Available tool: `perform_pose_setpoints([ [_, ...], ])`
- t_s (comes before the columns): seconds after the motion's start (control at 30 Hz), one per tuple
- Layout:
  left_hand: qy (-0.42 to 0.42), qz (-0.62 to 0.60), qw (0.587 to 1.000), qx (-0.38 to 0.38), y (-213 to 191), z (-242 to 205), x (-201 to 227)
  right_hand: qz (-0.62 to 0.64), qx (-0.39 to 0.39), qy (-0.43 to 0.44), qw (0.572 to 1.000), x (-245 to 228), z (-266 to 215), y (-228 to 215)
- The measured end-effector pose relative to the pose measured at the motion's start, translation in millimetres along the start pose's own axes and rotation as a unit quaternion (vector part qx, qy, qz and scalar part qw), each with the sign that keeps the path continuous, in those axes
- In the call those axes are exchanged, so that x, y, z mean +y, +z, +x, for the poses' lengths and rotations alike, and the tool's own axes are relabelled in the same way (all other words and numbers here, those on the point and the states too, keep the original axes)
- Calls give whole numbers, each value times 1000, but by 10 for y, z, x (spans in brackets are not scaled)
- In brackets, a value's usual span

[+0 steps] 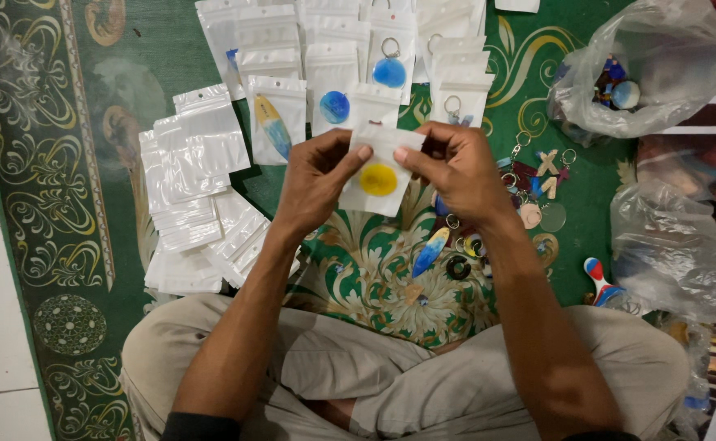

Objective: The person places decorative items into individual plastic bags and organizes the packaged objects on the floor.

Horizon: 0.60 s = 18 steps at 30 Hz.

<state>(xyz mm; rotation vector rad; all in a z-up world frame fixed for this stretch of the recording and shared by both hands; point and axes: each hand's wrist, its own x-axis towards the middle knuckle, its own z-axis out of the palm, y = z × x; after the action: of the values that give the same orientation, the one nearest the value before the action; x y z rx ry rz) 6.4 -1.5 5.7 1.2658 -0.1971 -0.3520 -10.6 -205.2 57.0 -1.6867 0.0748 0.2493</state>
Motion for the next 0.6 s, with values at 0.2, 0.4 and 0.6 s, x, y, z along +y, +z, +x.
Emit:
perform_pose_setpoints([
  [0.2,-1,22,998,67,-5,-15,-83,11,4,-4,1000,106,19,33],
  [0.4,13,35,996,86,15,-22,-217,-7,-6,-15,1000,133,43,35],
  [0.6,-6,16,997,76,135,-48,39,-8,-13,-24,1000,176,35,23],
])
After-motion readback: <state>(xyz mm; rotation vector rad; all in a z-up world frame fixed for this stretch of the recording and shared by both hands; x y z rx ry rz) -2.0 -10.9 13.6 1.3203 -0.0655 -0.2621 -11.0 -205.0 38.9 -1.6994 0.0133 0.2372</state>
